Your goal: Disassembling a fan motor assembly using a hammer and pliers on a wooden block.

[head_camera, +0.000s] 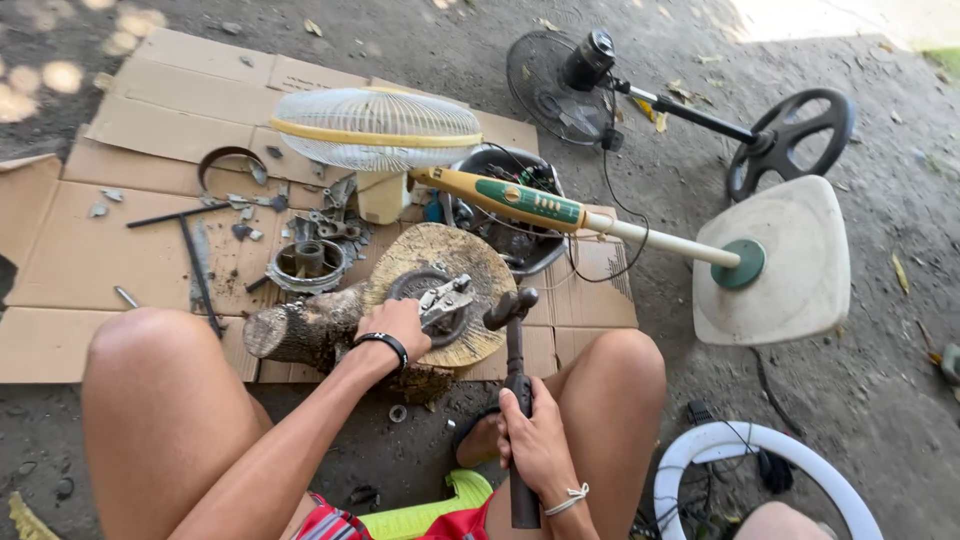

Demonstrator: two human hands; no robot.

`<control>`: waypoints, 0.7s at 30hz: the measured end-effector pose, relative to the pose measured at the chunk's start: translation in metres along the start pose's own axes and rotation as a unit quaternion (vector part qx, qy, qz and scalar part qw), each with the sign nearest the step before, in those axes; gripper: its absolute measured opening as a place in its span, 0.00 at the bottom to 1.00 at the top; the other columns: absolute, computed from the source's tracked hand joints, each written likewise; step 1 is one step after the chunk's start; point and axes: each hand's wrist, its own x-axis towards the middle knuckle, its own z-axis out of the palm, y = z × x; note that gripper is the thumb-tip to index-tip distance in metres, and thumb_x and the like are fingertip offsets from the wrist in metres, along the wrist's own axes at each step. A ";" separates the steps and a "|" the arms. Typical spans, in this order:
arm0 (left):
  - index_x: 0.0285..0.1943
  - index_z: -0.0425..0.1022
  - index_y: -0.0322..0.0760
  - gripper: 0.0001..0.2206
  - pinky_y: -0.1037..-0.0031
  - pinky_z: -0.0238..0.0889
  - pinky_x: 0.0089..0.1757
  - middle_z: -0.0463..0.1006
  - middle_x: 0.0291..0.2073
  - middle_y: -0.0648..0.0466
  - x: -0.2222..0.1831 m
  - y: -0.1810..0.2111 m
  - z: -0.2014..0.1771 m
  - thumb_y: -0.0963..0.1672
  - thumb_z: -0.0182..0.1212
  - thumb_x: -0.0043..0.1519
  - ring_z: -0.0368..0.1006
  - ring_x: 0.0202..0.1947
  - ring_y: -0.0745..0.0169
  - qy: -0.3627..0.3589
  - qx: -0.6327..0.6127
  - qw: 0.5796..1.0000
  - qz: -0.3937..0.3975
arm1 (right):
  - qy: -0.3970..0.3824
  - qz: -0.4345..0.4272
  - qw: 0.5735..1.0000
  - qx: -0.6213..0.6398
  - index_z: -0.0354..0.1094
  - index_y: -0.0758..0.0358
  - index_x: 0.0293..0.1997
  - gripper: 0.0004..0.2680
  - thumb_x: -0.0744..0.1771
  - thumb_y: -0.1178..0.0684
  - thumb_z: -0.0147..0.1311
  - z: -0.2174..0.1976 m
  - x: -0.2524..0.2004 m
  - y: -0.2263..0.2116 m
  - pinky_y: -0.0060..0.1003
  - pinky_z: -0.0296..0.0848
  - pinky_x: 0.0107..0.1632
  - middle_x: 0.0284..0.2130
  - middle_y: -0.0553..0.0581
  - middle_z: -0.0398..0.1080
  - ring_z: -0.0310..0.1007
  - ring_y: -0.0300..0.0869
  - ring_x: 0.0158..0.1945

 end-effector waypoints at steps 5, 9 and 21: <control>0.41 0.80 0.30 0.09 0.62 0.75 0.39 0.83 0.34 0.41 0.015 -0.007 0.021 0.43 0.62 0.58 0.80 0.32 0.50 0.010 0.042 0.999 0.008 | -0.005 0.016 1.000 0.001 0.64 0.69 0.44 0.05 0.70 0.57 0.51 -0.003 0.000 0.007 0.34 0.60 0.15 0.20 0.58 0.64 0.58 0.40 0.14; 0.42 0.81 0.30 0.08 0.65 0.75 0.38 0.83 0.33 0.42 0.014 -0.001 0.018 0.42 0.60 0.60 0.78 0.30 0.53 -0.011 0.034 0.999 -0.012 | 0.011 0.029 1.000 0.000 0.64 0.68 0.47 0.06 0.70 0.56 0.51 -0.004 -0.003 0.000 0.34 0.61 0.16 0.20 0.58 0.64 0.59 0.40 0.15; 0.46 0.79 0.30 0.13 0.61 0.76 0.41 0.83 0.37 0.41 0.019 -0.002 0.029 0.45 0.62 0.59 0.82 0.37 0.48 0.025 0.063 0.998 0.007 | -0.026 -0.252 0.967 -0.027 0.62 0.67 0.50 0.08 0.70 0.55 0.49 -0.021 -0.029 -0.100 0.28 0.64 0.15 0.21 0.53 0.64 0.62 0.36 0.13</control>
